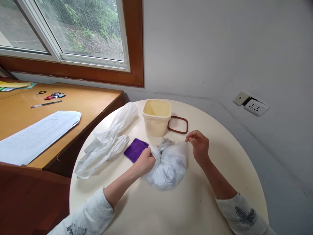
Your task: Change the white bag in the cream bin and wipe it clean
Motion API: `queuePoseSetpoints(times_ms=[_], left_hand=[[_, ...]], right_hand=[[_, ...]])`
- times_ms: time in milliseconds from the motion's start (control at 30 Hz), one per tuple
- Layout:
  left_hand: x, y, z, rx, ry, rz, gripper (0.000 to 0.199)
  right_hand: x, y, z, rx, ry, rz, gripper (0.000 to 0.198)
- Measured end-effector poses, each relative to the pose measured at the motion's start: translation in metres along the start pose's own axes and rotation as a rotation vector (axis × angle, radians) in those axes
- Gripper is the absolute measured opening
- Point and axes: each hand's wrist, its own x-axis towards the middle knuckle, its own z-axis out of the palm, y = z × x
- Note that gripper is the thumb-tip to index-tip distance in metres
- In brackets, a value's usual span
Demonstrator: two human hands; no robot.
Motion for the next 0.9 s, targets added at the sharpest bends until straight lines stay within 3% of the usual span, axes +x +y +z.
queuePoseSetpoints(times_ms=[133,200,300,467,600,900], left_hand=[[0.000,-0.004,0.000,0.052,0.022,0.064,0.014],[-0.001,-0.004,0.000,0.087,0.028,0.094,0.012],[-0.003,-0.003,0.000,0.143,0.027,0.126,0.012],[-0.005,0.001,0.001,0.263,-0.015,0.156,0.010],[-0.005,0.001,0.003,0.314,-0.002,0.183,0.014],[-0.009,0.009,0.008,0.392,0.030,0.211,0.016]], right_hand=[[-0.016,-0.029,0.022,-0.277,-0.273,-0.269,0.006],[-0.024,-0.040,0.033,-0.413,-0.420,-0.283,0.006],[-0.030,-0.046,0.041,-0.557,-0.537,-0.205,0.022],[-0.031,-0.043,0.042,-0.615,-0.574,-0.095,0.033],[-0.031,-0.042,0.044,-0.623,-0.576,-0.016,0.024],[-0.030,-0.040,0.043,-0.634,-0.553,-0.029,0.014]])
